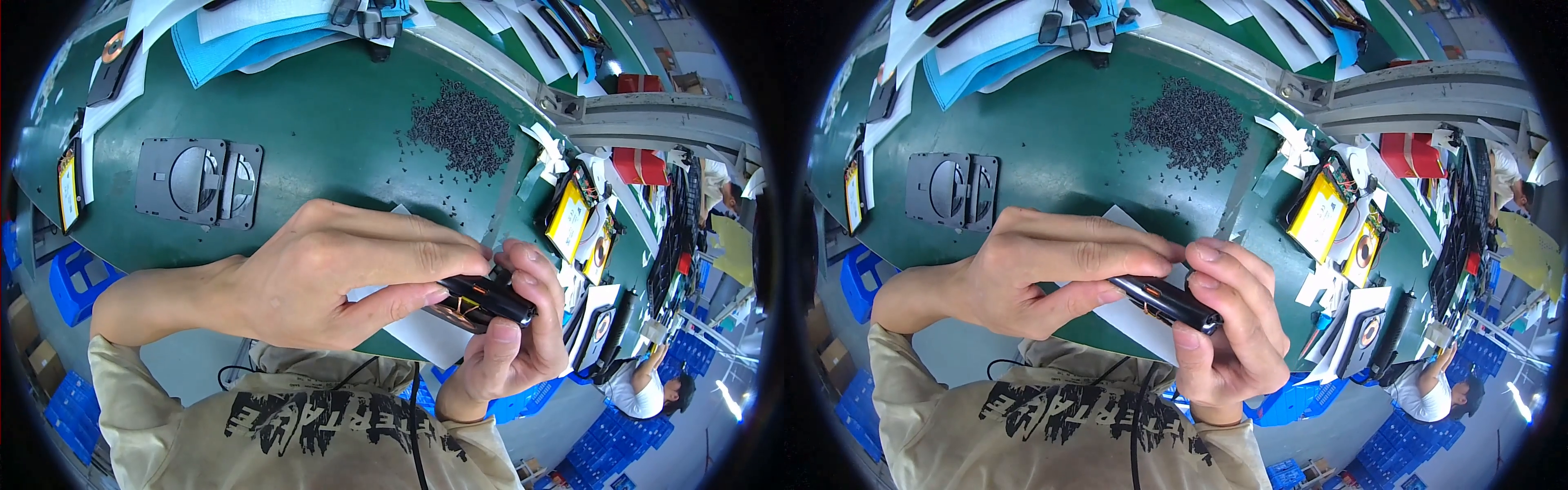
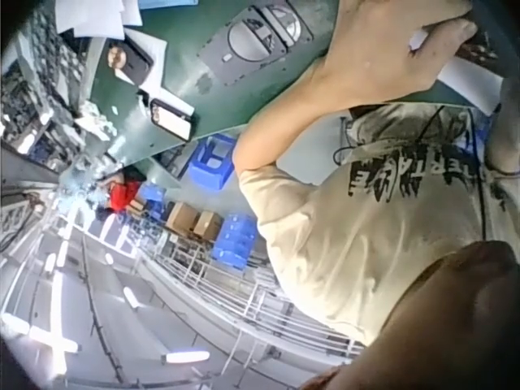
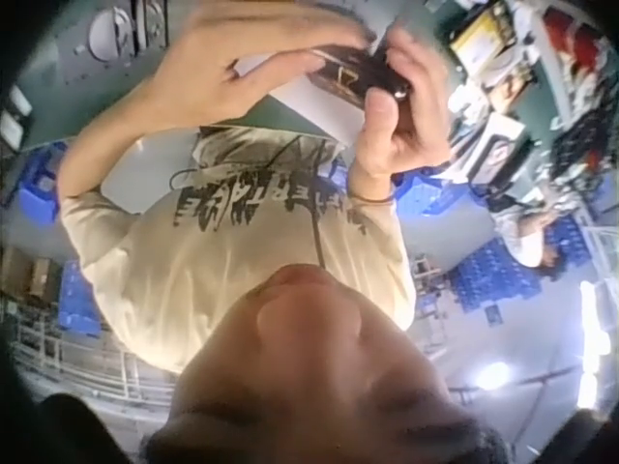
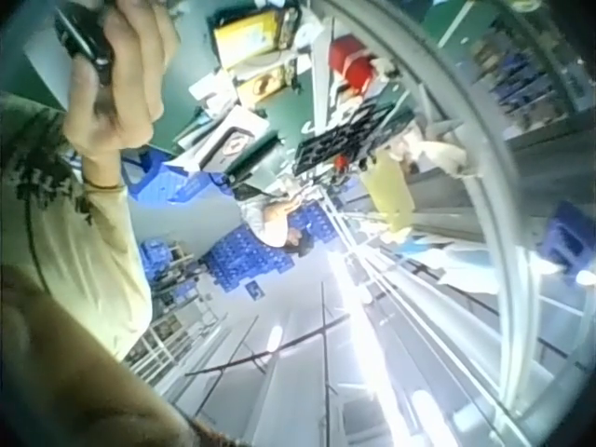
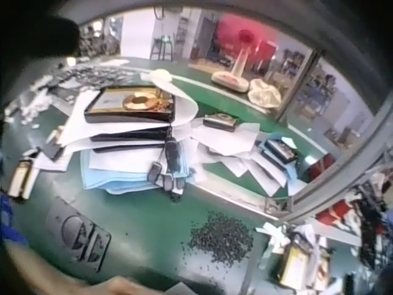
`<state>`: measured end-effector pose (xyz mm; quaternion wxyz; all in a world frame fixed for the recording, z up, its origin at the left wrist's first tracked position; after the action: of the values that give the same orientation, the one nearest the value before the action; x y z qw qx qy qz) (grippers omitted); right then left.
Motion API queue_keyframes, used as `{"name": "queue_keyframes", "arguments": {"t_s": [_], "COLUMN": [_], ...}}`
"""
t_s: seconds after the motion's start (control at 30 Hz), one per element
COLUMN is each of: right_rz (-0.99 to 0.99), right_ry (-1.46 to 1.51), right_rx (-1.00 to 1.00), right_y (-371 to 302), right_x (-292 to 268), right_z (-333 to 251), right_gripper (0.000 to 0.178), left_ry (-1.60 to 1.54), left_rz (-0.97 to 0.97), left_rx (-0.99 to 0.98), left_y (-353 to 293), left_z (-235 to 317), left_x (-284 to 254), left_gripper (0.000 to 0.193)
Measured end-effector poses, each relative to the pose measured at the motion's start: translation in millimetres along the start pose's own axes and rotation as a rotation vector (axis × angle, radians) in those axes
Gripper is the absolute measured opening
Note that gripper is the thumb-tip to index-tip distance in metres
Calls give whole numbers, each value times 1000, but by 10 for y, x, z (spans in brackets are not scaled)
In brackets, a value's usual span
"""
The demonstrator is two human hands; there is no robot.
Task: The person assembles electronic components by placing a wireless charging coil and a battery into a plastic housing, securing them with tape from a tape dispenser.
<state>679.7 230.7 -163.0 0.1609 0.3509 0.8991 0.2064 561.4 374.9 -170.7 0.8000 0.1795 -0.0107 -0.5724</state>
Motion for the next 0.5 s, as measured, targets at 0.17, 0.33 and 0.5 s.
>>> {"name": "queue_keyframes", "arguments": {"t_s": [0.17, 0.33, 0.5], "right_rz": [96, 77, 88], "right_ry": [-27, 58, 136], "right_rx": [12, 55, 191], "right_y": [-20, -133, -115], "right_x": [62, -66, -19], "right_z": [2, 120, 48], "right_gripper": [50, 71, 53], "left_ry": [48, -363, -373], "left_rz": [27, 187, 63], "left_rx": [36, -115, -206], "left_y": [29, -19, -82], "left_z": [-14, -104, -120], "left_x": [-32, -134, -84], "left_gripper": [29, 35, 36]}}
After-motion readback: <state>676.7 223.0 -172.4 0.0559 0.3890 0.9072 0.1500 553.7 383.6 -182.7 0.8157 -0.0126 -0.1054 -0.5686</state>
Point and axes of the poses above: each hand's wrist, its own y-axis towards the middle knuckle, its own x-axis out of the palm, z = x × y, the point moved 5 cm from there along y, towards the middle knuckle, and after that the axes turned 3 degrees about y, right-handed, at the moved point
